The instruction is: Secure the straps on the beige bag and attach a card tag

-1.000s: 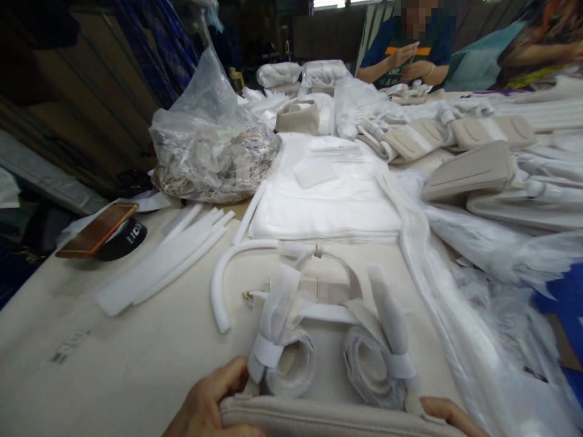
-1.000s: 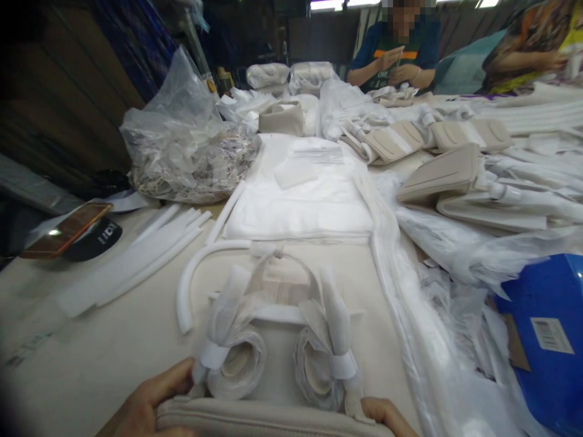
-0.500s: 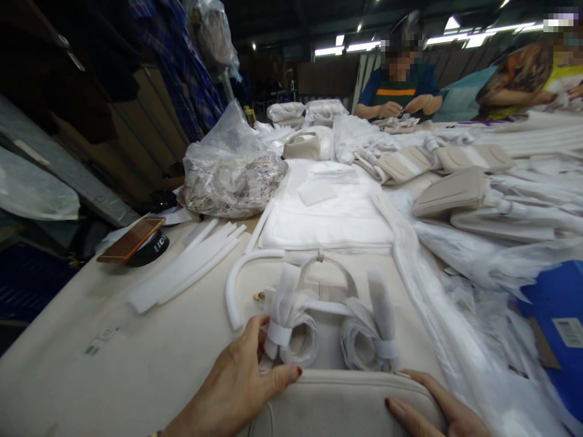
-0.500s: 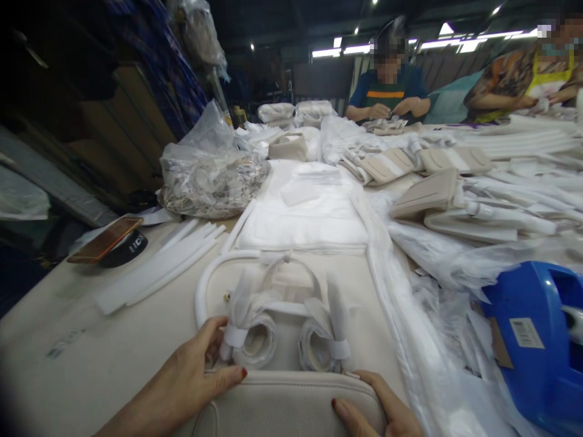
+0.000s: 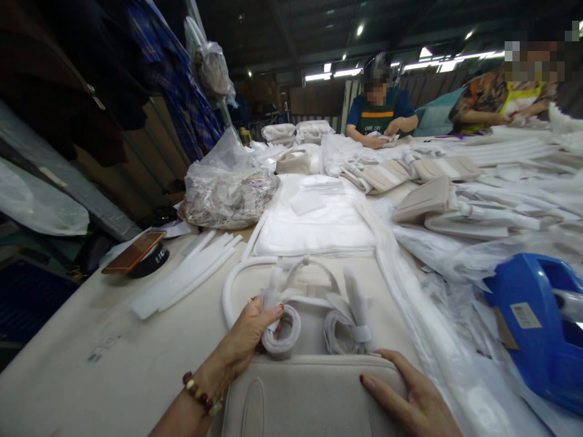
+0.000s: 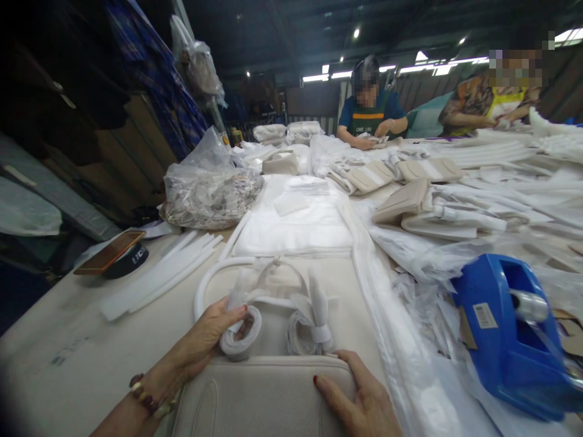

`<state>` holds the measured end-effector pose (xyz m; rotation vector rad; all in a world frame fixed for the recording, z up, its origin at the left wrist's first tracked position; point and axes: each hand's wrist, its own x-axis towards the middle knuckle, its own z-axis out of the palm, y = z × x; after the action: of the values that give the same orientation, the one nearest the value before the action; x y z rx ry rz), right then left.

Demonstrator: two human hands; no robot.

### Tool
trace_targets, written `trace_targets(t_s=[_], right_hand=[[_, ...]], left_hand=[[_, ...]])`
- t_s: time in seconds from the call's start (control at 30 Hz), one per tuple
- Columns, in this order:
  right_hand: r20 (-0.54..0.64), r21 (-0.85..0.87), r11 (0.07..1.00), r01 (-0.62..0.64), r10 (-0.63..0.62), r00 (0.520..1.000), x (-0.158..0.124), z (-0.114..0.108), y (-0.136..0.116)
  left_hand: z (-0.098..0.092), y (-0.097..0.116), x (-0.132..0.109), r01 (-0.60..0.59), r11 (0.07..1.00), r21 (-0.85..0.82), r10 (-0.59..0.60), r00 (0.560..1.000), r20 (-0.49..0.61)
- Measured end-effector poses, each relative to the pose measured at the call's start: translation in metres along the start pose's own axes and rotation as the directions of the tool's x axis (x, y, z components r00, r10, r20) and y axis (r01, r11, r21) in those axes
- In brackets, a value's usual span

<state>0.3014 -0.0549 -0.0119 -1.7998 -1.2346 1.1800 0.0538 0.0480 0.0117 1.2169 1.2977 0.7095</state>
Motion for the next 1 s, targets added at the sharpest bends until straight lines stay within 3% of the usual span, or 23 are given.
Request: trace_targets(t_s=[0.13,0.2,0.23,0.27,0.33,0.37,0.4,0.5,0.57,0.73,0.87,0.93,1.0], right_hand=[[-0.008,0.002,1.0,0.01,-0.01,1.0,0.0,0.0,0.0],[-0.009,0.005,1.0,0.014,-0.014,1.0,-0.001,0.0,0.001],[-0.01,0.005,1.0,0.017,-0.017,1.0,-0.001,0.0,0.001],[-0.009,0.007,1.0,0.022,-0.022,1.0,-0.001,0.0,0.001],[0.004,0.011,0.999,0.031,-0.031,1.0,-0.001,0.0,0.001],[0.016,0.014,0.999,0.036,-0.036,0.999,-0.001,0.0,0.002],[0.025,0.018,0.999,0.038,-0.039,0.999,0.0,0.0,0.002],[0.027,0.026,0.999,0.039,-0.039,0.999,0.0,-0.001,0.004],[0.027,0.024,0.999,0.036,-0.037,0.999,0.0,-0.001,0.004],[0.071,0.02,0.999,0.029,-0.03,0.997,0.002,-0.004,-0.001],[0.22,-0.008,0.999,0.051,-0.048,0.974,0.012,-0.012,-0.009],[0.301,-0.093,0.993,0.078,-0.047,0.952,0.017,-0.017,-0.015],[0.302,-0.25,0.964,0.09,-0.011,0.953,0.02,-0.018,-0.024]], left_hand=[[-0.003,-0.003,-0.001,-0.039,0.983,0.178,0.057,0.993,-0.102],[0.0,-0.001,-0.008,-0.072,0.902,0.425,0.18,0.959,-0.22],[0.005,0.002,-0.013,-0.108,0.799,0.592,0.323,0.907,-0.27],[0.012,0.004,-0.018,-0.144,0.642,0.753,0.504,0.82,-0.272],[0.031,0.012,-0.027,-0.216,0.271,0.938,0.789,0.609,-0.088],[0.043,0.017,-0.03,-0.27,0.153,0.951,0.828,0.56,0.026],[0.055,0.022,-0.03,-0.33,0.096,0.939,0.812,0.572,0.118],[0.084,0.035,-0.02,-0.379,0.15,0.913,0.543,0.804,0.244],[0.095,0.039,-0.008,-0.342,0.169,0.924,0.408,0.878,0.251],[0.096,0.04,0.02,-0.298,0.225,0.928,0.309,0.925,0.223],[0.09,0.046,0.033,-0.222,0.295,0.929,0.199,0.966,0.167],[0.088,0.05,0.036,-0.204,0.309,0.929,0.161,0.974,0.16],[0.087,0.052,0.037,-0.196,0.314,0.929,0.136,0.978,0.16]])
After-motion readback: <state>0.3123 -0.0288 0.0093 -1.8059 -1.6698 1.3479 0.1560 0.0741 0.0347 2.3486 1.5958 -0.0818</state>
